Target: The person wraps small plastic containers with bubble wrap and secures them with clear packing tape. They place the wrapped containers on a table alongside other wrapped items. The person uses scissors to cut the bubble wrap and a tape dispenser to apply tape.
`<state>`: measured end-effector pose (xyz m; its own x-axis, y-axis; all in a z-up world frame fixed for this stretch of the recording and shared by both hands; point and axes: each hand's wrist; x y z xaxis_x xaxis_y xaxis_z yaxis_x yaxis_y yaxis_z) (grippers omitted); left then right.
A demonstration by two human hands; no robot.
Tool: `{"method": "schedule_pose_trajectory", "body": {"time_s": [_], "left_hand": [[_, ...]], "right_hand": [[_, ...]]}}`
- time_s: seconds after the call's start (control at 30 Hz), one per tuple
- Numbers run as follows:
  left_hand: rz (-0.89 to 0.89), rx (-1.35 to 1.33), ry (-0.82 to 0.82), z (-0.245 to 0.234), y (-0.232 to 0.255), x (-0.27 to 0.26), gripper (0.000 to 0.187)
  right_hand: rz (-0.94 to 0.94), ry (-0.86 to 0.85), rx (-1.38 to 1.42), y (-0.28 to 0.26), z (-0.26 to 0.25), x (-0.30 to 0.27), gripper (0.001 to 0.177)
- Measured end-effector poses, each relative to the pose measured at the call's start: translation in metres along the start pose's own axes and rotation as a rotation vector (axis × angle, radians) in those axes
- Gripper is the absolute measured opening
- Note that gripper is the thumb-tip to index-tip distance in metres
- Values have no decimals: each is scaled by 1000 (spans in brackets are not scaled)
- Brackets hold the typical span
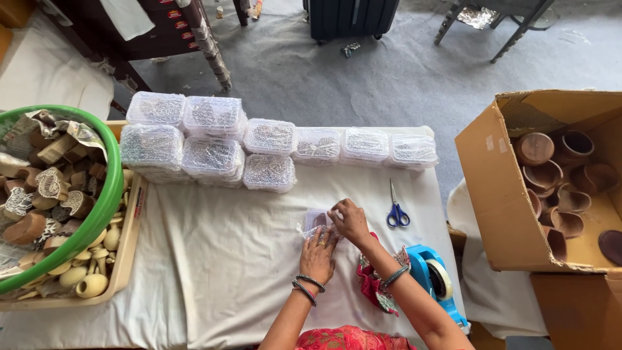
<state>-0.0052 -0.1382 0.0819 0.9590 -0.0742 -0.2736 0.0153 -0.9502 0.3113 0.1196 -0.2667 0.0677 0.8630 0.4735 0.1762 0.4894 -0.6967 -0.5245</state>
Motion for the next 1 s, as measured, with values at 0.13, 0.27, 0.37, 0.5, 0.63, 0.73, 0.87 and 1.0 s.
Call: {"method": "schedule_pose_trajectory", "body": {"time_s": [0.13,0.27,0.37,0.5,0.63,0.73,0.87,1.0], "left_hand": [[1,13,1,9,-3,1,76],[13,-8,28,15,-4,1,73],[18,-18,42,20,-6,2,72],[20,-31,40,17,-5,2,71],[24,-20,47,16,-4,3,74],[26,6,60,16,-4,3,75],[20,6,43,10,-2,1,76],[9,3,49,18,-4,4,74]], "right_hand": [[164,-79,129,10,16,25,30],[423,-293,147,32,30,45,25],[348,-388,137,35,30,51,25],[169,-467,75,19,15,50,24],[168,-305,125,21,22,35,19],[134,-199,171,22,24,28,14],[80,-199,176,6,11,26,23],[-189,-314,13,3,10,32,47]]}}
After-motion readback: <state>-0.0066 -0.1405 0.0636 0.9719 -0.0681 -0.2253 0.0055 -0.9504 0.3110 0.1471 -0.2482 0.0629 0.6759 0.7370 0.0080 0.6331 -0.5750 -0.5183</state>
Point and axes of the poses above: each hand's wrist, its own x-axis towards the middle knuckle, its own z-axis out of the palm, y = z × x, and after that the axes turned 6 degrees about -z, right-handed
